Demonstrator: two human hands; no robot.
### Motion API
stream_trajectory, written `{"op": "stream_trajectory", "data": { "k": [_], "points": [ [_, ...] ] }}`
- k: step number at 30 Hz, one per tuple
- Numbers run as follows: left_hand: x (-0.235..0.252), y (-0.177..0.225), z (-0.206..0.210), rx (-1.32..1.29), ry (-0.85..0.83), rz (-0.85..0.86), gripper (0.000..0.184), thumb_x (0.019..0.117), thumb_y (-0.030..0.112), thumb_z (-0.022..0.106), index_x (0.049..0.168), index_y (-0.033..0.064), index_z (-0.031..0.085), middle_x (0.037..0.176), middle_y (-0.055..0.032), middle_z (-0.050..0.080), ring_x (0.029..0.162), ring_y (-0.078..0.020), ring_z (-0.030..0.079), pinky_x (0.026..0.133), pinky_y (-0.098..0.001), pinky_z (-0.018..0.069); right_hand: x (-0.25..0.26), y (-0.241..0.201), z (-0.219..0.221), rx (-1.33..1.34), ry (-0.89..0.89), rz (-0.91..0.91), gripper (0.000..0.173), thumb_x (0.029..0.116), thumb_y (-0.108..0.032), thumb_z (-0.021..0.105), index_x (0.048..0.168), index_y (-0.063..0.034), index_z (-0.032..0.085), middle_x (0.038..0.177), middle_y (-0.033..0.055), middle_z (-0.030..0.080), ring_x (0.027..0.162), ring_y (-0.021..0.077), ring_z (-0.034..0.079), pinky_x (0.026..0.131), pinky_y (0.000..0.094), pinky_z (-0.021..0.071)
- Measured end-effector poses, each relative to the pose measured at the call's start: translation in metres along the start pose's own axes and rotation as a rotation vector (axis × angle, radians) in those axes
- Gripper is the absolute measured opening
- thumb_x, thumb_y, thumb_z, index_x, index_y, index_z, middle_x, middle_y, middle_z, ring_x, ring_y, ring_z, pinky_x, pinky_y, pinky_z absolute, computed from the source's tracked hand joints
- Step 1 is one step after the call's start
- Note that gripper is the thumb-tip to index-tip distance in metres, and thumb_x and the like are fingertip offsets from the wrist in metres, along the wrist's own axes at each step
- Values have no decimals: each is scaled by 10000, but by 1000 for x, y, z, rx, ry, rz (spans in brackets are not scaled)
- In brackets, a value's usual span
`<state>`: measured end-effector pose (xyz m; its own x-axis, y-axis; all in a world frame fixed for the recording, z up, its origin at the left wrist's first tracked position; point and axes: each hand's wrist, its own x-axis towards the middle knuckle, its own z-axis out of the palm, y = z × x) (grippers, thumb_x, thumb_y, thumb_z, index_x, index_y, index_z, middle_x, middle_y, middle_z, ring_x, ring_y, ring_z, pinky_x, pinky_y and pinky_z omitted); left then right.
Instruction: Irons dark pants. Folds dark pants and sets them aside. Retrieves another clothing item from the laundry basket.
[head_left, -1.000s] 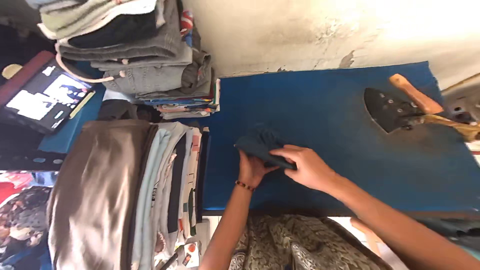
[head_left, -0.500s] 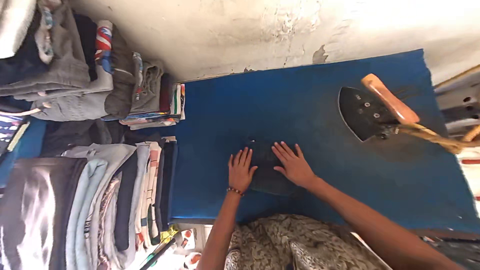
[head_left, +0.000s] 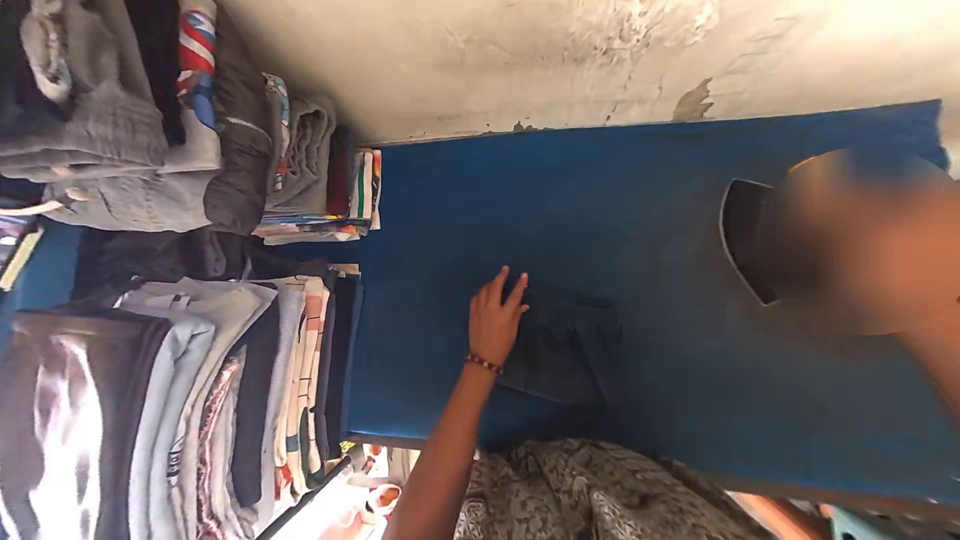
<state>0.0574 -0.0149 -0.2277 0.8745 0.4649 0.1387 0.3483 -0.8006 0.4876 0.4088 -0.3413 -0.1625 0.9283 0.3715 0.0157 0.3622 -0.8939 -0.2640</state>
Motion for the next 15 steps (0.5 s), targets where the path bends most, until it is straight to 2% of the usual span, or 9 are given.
{"op": "stream_trajectory", "data": {
  "k": [1, 2, 4, 5, 7, 10, 12, 13, 15],
  "points": [
    [7, 1, -1, 13, -60, 21, 392, 982, 171, 670, 1371, 134, 668, 1482, -223, 540, 1249, -445, 599, 974, -602, 496, -8, -24, 0, -15, 42, -111, 694, 890, -139, 772, 1414, 144, 415, 1341, 490, 453, 1244, 740, 395, 943, 890, 276],
    [12, 1, -3, 11, -118, 18, 362, 989, 152, 660, 1349, 120, 683, 1489, -217, 536, 1269, -438, 589, 997, -588, 490, -19, -52, 3, -17, 38, -200, 656, 903, -145, 740, 1411, 133, 430, 1376, 482, 431, 1273, 733, 372, 957, 883, 264],
    [15, -2, -7, -33, -189, -9, 266, 1003, 108, 634, 1246, 41, 719, 1441, -226, 574, 1279, -426, 593, 1038, -552, 495, -52, -108, 26, 74, -85, -346, 614, 940, -198, 719, 1405, 120, 476, 1369, 457, 469, 1268, 699, 420, 963, 857, 308],
    [17, -3, -10, -70, -211, -16, 216, 1005, 86, 624, 1175, 2, 726, 1411, -229, 594, 1270, -416, 602, 1038, -531, 504, -70, -136, 43, 151, -172, -411, 605, 944, -224, 730, 1405, 96, 505, 1372, 399, 514, 1281, 634, 468, 997, 808, 352],
    [21, -4, -20, -180, -263, -4, 180, 1004, 46, 605, 1110, -47, 718, 1378, -227, 617, 1246, -386, 625, 1036, -491, 517, -96, -183, 75, 340, -308, -561, 668, 905, -265, 774, 1437, 44, 512, 1433, 280, 546, 1323, 495, 517, 1064, 682, 411],
    [27, -5, -43, -441, -406, -26, 209, 1021, 18, 555, 1158, -89, 671, 1293, -224, 663, 1211, -330, 649, 1060, -450, 504, -106, -235, 96, 529, -614, -677, 858, 861, -361, 821, 1542, -21, 424, 1533, 206, 497, 1413, 415, 466, 1123, 656, 362],
    [37, -10, -52, -568, -493, -91, 211, 1041, 25, 522, 1177, -87, 638, 1175, -220, 688, 1109, -292, 671, 1004, -429, 521, -101, -253, 97, 587, -808, -672, 729, 885, -291, 816, 1485, -21, 500, 1325, 211, 642, 1253, 385, 591, 1086, 620, 398],
    [43, -15, -51, -605, -531, -137, 215, 1047, 24, 511, 1197, -86, 618, 1148, -223, 685, 1075, -285, 670, 978, -430, 525, -96, -258, 98, 593, -878, -655, 629, 926, -243, 778, 1451, -12, 520, 1197, 201, 682, 1126, 350, 646, 1025, 566, 468],
    [55, -22, -39, -613, -591, -261, 255, 1060, 28, 493, 1286, -69, 560, 1176, -237, 668, 1083, -305, 660, 978, -452, 518, -88, -263, 106, 585, -957, -557, 511, 1001, -161, 682, 1444, 5, 489, 1048, 206, 678, 923, 302, 674, 875, 469, 545]
  ]
}}
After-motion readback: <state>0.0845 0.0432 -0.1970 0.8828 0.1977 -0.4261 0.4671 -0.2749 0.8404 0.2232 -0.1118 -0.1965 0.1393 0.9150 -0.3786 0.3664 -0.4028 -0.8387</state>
